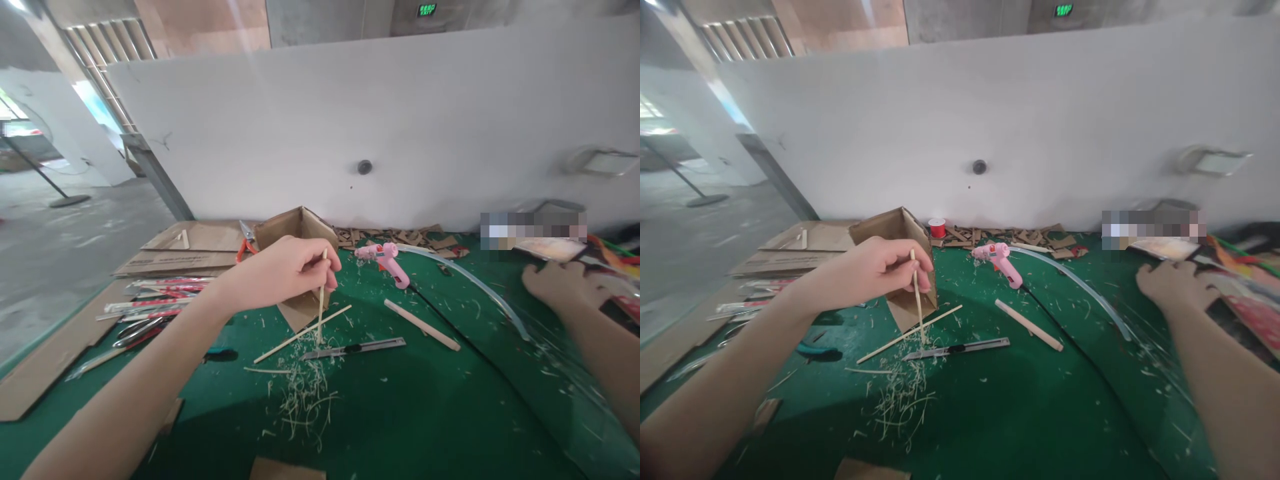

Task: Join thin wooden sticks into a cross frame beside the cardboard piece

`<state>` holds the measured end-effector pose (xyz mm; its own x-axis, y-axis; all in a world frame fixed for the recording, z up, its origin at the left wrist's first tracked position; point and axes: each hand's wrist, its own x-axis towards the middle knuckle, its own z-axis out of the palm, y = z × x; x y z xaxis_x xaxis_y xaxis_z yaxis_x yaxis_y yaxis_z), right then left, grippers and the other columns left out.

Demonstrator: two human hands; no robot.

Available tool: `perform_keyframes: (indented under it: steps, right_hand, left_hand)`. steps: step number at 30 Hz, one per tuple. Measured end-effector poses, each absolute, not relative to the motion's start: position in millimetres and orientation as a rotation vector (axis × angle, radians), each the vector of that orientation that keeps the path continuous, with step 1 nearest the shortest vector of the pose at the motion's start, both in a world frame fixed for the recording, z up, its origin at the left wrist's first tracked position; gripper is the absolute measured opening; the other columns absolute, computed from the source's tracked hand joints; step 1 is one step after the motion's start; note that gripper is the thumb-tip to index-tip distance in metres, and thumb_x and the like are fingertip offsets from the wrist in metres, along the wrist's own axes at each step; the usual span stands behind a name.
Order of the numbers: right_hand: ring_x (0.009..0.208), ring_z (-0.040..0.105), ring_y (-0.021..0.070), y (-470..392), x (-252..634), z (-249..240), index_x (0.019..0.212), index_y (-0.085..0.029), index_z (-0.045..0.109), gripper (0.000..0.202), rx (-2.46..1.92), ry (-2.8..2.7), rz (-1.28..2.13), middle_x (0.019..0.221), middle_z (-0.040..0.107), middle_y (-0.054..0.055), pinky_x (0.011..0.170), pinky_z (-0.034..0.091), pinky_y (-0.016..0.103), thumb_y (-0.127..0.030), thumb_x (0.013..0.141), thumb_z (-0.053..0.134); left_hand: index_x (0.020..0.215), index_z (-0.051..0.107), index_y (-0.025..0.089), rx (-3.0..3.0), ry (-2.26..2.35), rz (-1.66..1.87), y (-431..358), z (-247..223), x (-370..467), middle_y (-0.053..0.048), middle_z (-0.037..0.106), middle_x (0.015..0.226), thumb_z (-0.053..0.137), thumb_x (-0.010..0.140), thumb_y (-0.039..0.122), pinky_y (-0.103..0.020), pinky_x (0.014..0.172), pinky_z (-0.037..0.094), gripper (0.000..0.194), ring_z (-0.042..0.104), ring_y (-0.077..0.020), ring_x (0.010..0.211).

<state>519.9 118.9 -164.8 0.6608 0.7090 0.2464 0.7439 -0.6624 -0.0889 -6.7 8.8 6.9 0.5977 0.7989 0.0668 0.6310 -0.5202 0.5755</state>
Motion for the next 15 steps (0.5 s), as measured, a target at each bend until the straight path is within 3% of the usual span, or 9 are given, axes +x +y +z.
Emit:
perform_keyframes:
  steps: [4,15]
  right_hand:
    - [0.117,0.035,0.0368,116,510,-158,0.127,-0.011,0.044,0.061,-2.696,-1.163,-0.333,0.126,0.042,0.021,0.090,0.032,0.048,-0.046,0.082,0.024]
    - [0.109,0.043,0.0342,125,501,-149,0.120,-0.014,0.045,0.045,-2.682,-1.448,-0.327,0.120,0.048,0.020,0.077,0.040,0.045,-0.030,0.082,0.027]
  left_hand:
    - [0.090,0.055,0.021,2.329,1.130,0.435,9,7,-7,0.002,0.068,0.086,0.035,0.087,0.020,-0.020,0.055,0.041,0.020,0.060,-0.0087,0.069]
    - [0.091,0.056,0.019,2.331,1.119,0.431,9,9,-7,-0.002,0.068,0.088,0.034,0.087,0.022,-0.021,0.050,0.039,0.023,0.059,-0.0099,0.064]
